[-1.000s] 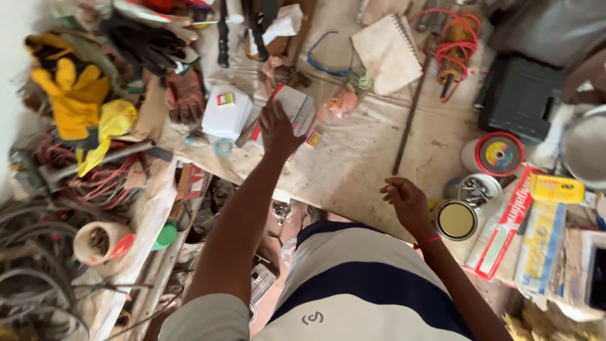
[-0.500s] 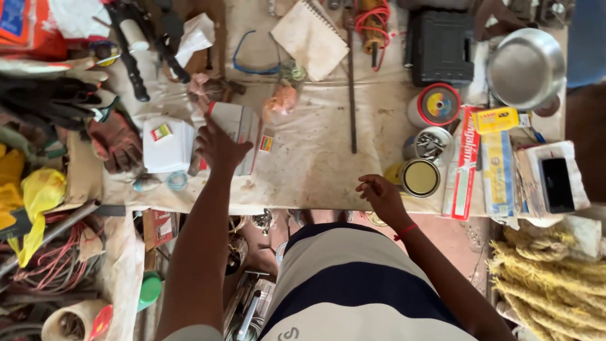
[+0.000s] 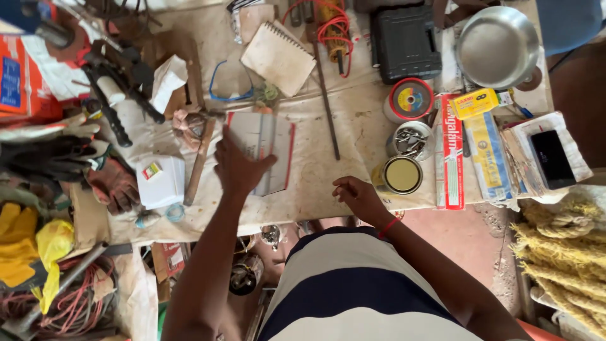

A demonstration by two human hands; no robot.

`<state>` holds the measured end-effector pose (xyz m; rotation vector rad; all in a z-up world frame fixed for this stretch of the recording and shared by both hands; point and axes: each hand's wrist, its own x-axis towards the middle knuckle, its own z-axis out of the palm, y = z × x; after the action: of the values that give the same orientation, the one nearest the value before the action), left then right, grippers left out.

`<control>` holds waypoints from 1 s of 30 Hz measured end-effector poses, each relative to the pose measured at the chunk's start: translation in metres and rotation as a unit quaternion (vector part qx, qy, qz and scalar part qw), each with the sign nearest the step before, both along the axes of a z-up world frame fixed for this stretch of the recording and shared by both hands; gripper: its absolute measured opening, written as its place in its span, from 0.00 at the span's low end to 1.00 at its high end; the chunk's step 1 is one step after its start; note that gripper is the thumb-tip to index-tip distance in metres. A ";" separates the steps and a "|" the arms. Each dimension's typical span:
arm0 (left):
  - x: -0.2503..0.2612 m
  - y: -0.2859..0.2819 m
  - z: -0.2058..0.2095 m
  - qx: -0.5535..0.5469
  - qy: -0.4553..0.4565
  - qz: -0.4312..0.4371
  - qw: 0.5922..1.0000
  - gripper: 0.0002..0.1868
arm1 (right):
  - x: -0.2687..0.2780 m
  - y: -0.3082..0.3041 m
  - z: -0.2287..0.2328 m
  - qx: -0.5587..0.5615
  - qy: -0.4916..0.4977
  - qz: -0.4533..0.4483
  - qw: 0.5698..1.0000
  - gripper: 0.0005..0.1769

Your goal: Organizing various workshop supplies and tools on a cluttered workbench.

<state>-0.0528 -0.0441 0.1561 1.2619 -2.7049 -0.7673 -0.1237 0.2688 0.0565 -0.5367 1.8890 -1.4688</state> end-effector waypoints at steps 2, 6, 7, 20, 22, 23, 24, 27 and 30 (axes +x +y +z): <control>-0.028 0.020 0.001 0.017 0.007 -0.024 1.000 0.77 | -0.003 0.002 0.011 -0.009 0.005 -0.009 1.000 0.15; -0.094 0.059 -0.016 0.035 0.005 -0.073 0.997 0.77 | -0.011 0.015 0.033 -0.028 0.019 -0.047 0.998 0.15; -0.112 0.068 -0.024 0.036 0.001 -0.083 0.996 0.76 | -0.014 0.019 0.037 -0.038 0.008 -0.059 0.998 0.15; -0.268 0.178 -0.069 0.062 -0.086 -0.047 0.993 0.75 | -0.059 0.096 0.087 -0.146 -0.039 -0.235 0.960 0.24; -0.279 0.190 -0.088 0.045 -0.092 -0.004 0.995 0.77 | -0.064 0.104 0.087 -0.145 -0.017 -0.278 0.950 0.23; -0.280 0.193 -0.086 0.047 -0.094 -0.004 0.994 0.77 | -0.067 0.107 0.087 -0.143 -0.019 -0.278 0.950 0.23; -0.277 0.195 -0.085 0.050 -0.090 -0.005 0.995 0.77 | -0.066 0.110 0.086 -0.143 -0.016 -0.290 0.946 0.22; -0.268 0.192 -0.085 0.050 -0.065 -0.018 0.996 0.75 | -0.070 0.112 0.085 -0.141 -0.019 -0.302 0.943 0.20; -0.247 0.175 -0.109 0.027 -0.022 -0.035 0.999 0.67 | -0.071 0.100 0.079 -0.142 -0.025 -0.288 0.947 0.19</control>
<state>-0.3001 0.1310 0.0470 1.2160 -2.7954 -0.8340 -0.1949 0.3690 0.1354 -0.0576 1.8921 -2.1275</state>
